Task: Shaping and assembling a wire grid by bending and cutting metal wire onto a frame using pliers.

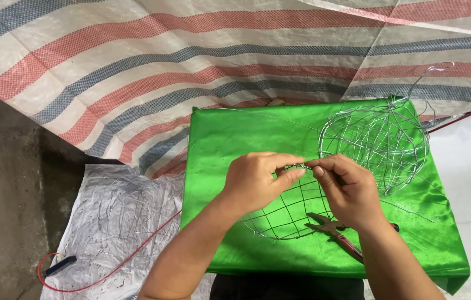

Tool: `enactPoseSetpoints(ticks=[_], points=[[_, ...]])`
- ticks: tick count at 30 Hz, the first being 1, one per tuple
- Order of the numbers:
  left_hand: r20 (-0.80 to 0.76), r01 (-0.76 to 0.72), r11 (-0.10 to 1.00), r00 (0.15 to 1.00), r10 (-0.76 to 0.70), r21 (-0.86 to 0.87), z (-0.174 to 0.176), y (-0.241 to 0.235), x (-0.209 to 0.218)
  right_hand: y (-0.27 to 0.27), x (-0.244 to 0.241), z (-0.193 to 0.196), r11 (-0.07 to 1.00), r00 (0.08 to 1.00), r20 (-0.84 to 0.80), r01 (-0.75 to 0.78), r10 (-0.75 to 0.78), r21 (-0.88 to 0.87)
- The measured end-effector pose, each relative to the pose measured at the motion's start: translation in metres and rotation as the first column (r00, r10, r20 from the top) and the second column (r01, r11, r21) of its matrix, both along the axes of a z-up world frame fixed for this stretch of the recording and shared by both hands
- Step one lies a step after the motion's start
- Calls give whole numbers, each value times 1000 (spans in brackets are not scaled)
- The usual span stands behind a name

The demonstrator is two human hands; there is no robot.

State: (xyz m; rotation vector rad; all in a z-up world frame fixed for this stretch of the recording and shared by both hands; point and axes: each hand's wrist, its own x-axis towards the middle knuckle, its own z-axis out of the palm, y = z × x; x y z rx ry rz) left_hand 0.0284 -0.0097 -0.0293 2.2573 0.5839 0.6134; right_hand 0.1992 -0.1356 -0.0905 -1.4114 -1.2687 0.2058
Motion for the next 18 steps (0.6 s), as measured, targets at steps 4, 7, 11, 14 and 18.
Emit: enactPoseSetpoints(ticks=[4,7,11,14,18], points=[[44,-6,998,999,4,57,-14,6,4,2,-3,8,1000,1000,12,25,-25,16],[141,-20,998,990,12,57,-20,7,4,1,-2,10,999,1000,3,30,-30,24],[230,37,998,972,-47,49,-17,8,2,0,-5,14,999,999,-31,42,-42,0],[259,38,997,965,-52,60,-14,6,-1,1,-5,16,999,998,-56,32,-32,-3],[271,-30,988,962,-13,154,-15,5,2,1,-8,17,1000,988,-155,-3,4,8]])
